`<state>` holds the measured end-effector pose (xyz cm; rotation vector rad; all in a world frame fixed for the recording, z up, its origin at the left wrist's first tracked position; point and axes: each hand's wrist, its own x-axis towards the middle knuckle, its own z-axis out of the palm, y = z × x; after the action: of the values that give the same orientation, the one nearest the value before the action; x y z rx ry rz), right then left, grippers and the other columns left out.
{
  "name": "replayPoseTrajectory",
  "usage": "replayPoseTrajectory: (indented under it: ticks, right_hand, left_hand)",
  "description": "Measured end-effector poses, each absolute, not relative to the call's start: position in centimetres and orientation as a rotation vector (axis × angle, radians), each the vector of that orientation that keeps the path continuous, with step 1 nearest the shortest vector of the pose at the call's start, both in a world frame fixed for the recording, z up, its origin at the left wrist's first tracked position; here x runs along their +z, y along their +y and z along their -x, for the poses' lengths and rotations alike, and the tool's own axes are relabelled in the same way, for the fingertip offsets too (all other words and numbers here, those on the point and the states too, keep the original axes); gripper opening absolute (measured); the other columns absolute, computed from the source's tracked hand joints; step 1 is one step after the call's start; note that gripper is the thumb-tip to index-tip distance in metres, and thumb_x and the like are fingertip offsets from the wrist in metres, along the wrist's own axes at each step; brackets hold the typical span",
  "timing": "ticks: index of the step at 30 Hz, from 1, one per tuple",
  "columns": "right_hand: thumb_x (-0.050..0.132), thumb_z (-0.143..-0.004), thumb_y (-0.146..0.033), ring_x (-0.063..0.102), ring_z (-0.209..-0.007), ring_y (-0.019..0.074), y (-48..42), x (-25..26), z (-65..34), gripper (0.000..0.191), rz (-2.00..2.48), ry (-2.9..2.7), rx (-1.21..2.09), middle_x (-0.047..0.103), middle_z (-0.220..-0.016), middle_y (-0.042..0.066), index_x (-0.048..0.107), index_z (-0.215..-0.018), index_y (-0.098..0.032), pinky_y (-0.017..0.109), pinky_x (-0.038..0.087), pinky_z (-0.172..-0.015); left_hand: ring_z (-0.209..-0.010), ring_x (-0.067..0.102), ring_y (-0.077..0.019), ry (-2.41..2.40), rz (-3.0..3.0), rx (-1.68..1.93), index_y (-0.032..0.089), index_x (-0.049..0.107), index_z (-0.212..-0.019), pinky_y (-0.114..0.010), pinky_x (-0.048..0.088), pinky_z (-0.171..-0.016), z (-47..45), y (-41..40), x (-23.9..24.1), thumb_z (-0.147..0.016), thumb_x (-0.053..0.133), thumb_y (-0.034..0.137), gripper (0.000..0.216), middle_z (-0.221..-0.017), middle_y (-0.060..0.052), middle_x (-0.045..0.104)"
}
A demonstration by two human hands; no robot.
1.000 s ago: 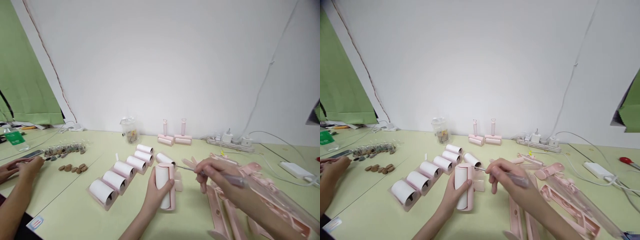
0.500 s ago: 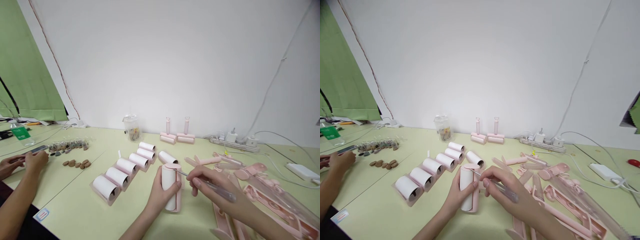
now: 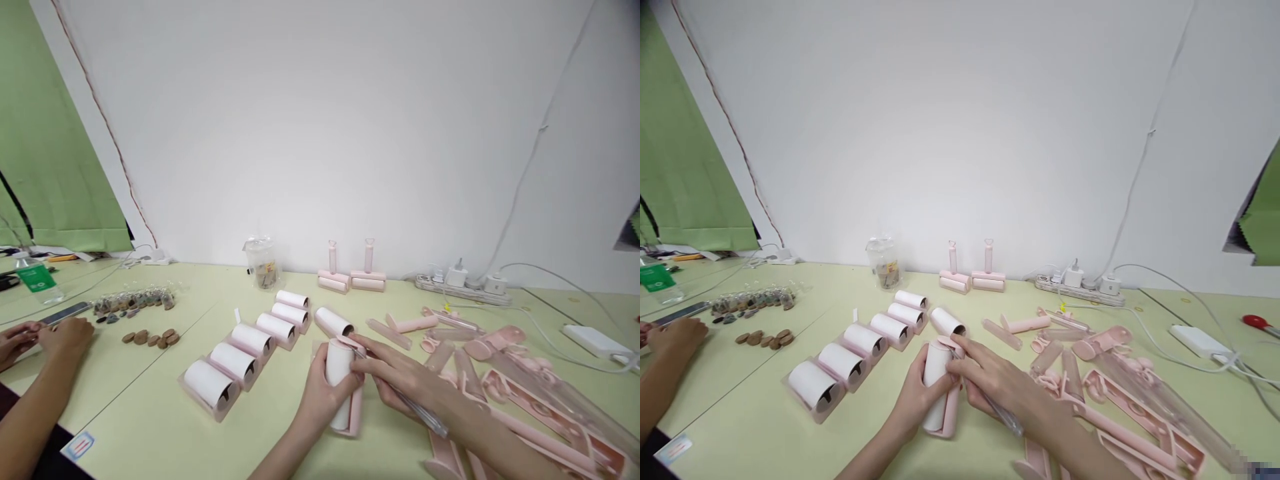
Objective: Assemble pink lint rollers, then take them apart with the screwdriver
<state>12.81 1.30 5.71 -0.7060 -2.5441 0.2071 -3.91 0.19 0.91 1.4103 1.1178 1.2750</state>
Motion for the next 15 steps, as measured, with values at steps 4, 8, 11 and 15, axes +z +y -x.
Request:
replayPoseTrajectory:
  ticks: [4,8,11,15]
  right_hand:
    - [0.036,-0.073,-0.001,0.042,-0.112,0.0208,1.0,5.6,-13.1,0.035,0.76,-2.623,0.135,0.033,-0.134,0.008,0.049,-0.098,-0.021,0.029,0.044,-0.079]
    - [0.033,-0.076,-0.002,0.038,-0.115,0.0238,1.3,4.1,-13.9,0.033,0.781,-2.618,-0.051,0.031,-0.134,0.012,0.047,-0.101,-0.02,0.031,0.046,-0.076]
    - [0.03,-0.079,-0.003,0.035,-0.117,0.0256,1.7,2.9,-14.7,0.028,0.794,-2.566,-0.195,0.029,-0.134,0.015,0.048,-0.096,-0.018,0.035,0.046,-0.078]
    - [0.027,-0.081,-0.005,0.034,-0.119,0.0258,2.1,2.7,-15.8,0.028,0.852,-2.471,-0.327,0.03,-0.132,0.016,0.048,-0.095,-0.018,0.036,0.048,-0.075]
  left_hand:
    - [-0.073,0.049,-0.0162,1.163,-1.386,1.305,0.017,0.049,-0.086,-0.024,0.041,-0.064,3.4,0.3,0.8,-0.066,0.064,0.032,0.029,-0.078,-0.001,0.052]
    - [-0.065,0.05,-0.0137,1.091,-1.298,1.344,0.018,0.045,-0.083,-0.022,0.041,-0.058,2.6,0.4,1.0,-0.061,0.069,0.031,0.035,-0.071,0.002,0.053]
    - [-0.066,0.053,-0.0146,1.082,-1.218,1.403,0.018,0.045,-0.083,-0.022,0.042,-0.059,1.4,0.5,1.5,-0.059,0.07,0.03,0.037,-0.071,0.002,0.055]
    - [-0.068,0.054,-0.0162,1.083,-1.16,1.419,0.017,0.044,-0.082,-0.023,0.043,-0.059,-0.5,1.4,1.8,-0.057,0.071,0.03,0.038,-0.073,0.0,0.056]
